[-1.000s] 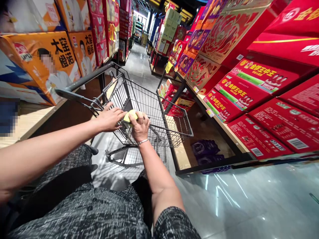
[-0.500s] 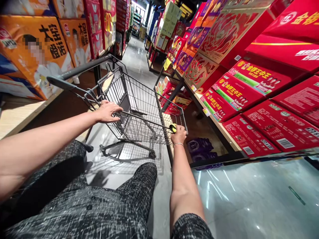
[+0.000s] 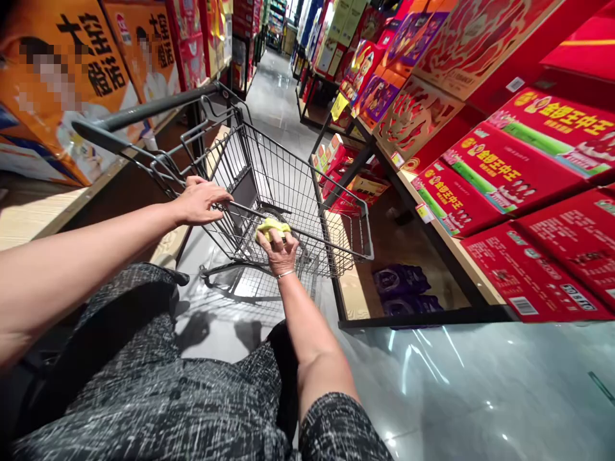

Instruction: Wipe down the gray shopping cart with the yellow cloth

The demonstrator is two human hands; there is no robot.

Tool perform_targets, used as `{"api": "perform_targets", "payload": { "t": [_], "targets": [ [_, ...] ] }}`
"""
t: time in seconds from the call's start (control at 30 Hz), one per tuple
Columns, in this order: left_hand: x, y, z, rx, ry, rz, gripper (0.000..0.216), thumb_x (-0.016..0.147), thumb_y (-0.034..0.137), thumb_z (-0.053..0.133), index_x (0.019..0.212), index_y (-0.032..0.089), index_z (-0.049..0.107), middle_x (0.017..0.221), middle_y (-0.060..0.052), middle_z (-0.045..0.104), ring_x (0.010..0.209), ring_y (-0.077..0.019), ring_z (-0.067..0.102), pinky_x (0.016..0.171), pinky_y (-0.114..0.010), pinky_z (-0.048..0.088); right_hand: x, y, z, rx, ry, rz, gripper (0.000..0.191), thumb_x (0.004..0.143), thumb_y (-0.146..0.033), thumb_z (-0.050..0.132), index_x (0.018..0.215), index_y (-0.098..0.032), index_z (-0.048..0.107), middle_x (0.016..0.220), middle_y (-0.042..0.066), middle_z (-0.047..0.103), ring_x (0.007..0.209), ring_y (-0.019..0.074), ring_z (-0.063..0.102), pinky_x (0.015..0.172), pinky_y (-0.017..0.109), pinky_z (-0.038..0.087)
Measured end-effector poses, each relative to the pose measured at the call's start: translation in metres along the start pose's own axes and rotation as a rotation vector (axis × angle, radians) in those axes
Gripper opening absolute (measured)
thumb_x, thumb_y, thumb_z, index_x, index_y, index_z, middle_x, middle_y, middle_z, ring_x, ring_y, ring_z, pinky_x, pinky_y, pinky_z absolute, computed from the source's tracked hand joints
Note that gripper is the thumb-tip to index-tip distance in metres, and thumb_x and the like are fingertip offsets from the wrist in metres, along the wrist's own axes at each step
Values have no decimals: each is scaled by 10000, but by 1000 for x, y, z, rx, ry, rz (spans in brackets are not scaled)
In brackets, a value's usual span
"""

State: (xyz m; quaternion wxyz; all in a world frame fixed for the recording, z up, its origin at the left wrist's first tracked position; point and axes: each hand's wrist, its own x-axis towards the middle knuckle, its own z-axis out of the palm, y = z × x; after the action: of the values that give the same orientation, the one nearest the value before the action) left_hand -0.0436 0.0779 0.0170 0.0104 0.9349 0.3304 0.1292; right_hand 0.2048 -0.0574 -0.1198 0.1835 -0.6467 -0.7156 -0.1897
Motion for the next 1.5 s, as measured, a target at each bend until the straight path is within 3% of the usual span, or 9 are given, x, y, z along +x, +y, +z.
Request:
{"api": "perform_targets", "payload": {
  "t": [0.27,0.43,0.5,0.6,0.73,0.83,0.97,1.17,1.5],
  "targets": [
    [0,-3,3,-13,15,4,395,694,337,493,1050,255,642,967,0,687,1006,-273,581,958,-431,256,-69,-10,65,-49,-387,51,367,890,-153,566,1158,-375,684,1277,42,609,1057,218,512,873,432,454],
    [2,-5,4,10,-1,-9,385,693,326,508,1046,238,635,976,-20,675,1007,-275,570,954,-434,277,-62,-20,59,-28,-437,7,278,854,-125,597,997,-317,739,1175,45,655,999,209,535,812,362,448],
    [0,-5,3,20,-28,-8,417,706,321,521,1100,241,628,1025,-37,672,1034,-287,554,972,-448,273,-41,-21,40,-13,-389,-16,365,885,-146,573,1145,-373,691,1242,43,623,1067,233,513,839,377,446],
    [-3,2,1,55,-45,-28,480,734,312,550,1205,242,609,1130,-70,649,1130,-317,505,1041,-502,211,-3,-15,-2,21,-158,-11,462,920,-210,560,1332,-420,567,1393,51,513,1203,269,429,937,431,430],
    [-1,28,1,136,-4,12,602,771,316,594,1367,307,508,1393,-49,522,1353,-344,325,1120,-573,19,24,7,-45,59,114,69,481,897,-236,615,1343,-409,567,1420,73,454,1295,309,345,1050,501,362],
    [12,58,9,131,-49,114,711,778,317,602,1459,314,398,1481,-43,451,1395,-333,281,1134,-555,3,10,22,-39,53,142,103,402,895,-211,609,1244,-407,646,1328,71,520,1255,291,392,1026,484,381],
    [32,86,26,67,-85,141,694,781,338,606,1443,241,423,1365,-91,557,1243,-312,451,1096,-503,161,-38,29,5,-10,-26,157,325,899,-189,581,1125,-386,706,1201,63,594,1097,256,478,871,421,440],
    [43,85,35,-51,-44,106,463,761,339,579,1209,221,595,1133,-49,662,1074,-271,531,1002,-421,281,-88,28,46,-65,-206,236,366,824,-57,550,1009,-307,743,1152,83,628,961,244,487,734,361,408],
    [40,75,36,-89,20,122,410,725,279,538,1127,249,617,995,-11,689,975,-245,560,1021,-465,221,14,46,-51,0,150,95,432,900,-197,580,1289,-383,613,1374,68,499,1235,288,372,997,456,357]
  ]
}}
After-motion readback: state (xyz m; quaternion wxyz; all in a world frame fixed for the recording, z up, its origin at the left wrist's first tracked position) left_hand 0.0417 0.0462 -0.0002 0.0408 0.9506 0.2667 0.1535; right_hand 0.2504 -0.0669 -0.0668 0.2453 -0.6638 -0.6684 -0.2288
